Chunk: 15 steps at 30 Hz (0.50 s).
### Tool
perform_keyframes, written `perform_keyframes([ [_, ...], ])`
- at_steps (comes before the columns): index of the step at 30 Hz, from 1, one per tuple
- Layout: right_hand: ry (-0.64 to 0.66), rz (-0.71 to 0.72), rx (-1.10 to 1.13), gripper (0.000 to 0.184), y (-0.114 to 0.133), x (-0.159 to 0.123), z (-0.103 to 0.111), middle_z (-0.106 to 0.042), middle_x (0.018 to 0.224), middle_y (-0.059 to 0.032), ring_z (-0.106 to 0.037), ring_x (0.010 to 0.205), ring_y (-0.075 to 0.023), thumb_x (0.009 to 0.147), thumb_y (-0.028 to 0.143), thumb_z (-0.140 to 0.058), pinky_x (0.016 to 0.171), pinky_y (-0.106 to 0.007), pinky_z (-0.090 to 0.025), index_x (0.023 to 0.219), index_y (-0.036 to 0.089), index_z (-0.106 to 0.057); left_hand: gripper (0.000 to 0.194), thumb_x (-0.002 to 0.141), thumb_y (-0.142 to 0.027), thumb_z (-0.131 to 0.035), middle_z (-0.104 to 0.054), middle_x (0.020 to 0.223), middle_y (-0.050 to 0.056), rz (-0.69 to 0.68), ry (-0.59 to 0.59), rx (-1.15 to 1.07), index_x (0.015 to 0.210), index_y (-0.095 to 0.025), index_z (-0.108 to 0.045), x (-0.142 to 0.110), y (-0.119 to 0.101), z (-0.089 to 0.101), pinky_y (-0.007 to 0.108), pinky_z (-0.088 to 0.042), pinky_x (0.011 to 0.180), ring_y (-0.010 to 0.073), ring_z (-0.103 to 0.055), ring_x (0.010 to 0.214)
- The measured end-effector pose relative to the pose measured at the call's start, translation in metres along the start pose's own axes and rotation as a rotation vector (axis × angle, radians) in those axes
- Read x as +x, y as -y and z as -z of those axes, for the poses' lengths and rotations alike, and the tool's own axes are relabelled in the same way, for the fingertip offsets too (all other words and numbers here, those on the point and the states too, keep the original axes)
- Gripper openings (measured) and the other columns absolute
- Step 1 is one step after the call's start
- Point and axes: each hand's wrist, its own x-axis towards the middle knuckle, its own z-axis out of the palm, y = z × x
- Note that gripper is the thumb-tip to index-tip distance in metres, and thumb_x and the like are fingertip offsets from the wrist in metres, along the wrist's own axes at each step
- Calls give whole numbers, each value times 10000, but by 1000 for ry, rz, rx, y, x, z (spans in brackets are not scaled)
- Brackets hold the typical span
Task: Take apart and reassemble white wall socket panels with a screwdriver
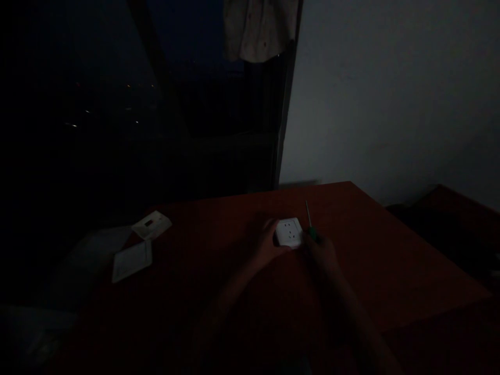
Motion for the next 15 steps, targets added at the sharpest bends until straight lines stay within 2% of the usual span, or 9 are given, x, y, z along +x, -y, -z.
perform_keyframes([
  [4,-19,-4,-31,388,-7,8,5,-611,539,-25,-556,483,-167,677,516,-606,424,-247,-378,765,141,-648,878,613,-318,-832,-380,1415,130,-42,16,3,1363,-187,-396,7,11,-14,430,-310,1101,297,-375,1310],
  [8,-22,13,-47,380,-10,9,7,-609,531,-25,-560,479,-167,684,520,-604,435,-249,-384,726,144,-640,886,613,-325,-832,-379,1422,119,-70,34,8,1371,-206,-388,10,17,-19,420,-317,1099,287,-378,1310],
  [12,-56,66,-57,429,-6,3,12,-649,605,-43,-593,540,-187,710,534,-584,471,-255,-406,829,131,-670,1011,578,-389,-848,-314,1471,163,-77,32,20,1417,-173,-328,9,15,-14,476,-270,1121,329,-300,1358],
  [15,-147,130,-69,519,2,-7,12,-681,732,-77,-620,657,-219,758,563,-526,527,-268,-427,973,113,-668,1023,573,-412,-847,-315,1478,161,-104,16,23,1423,-182,-326,0,11,1,510,-271,1118,342,-273,1372],
])
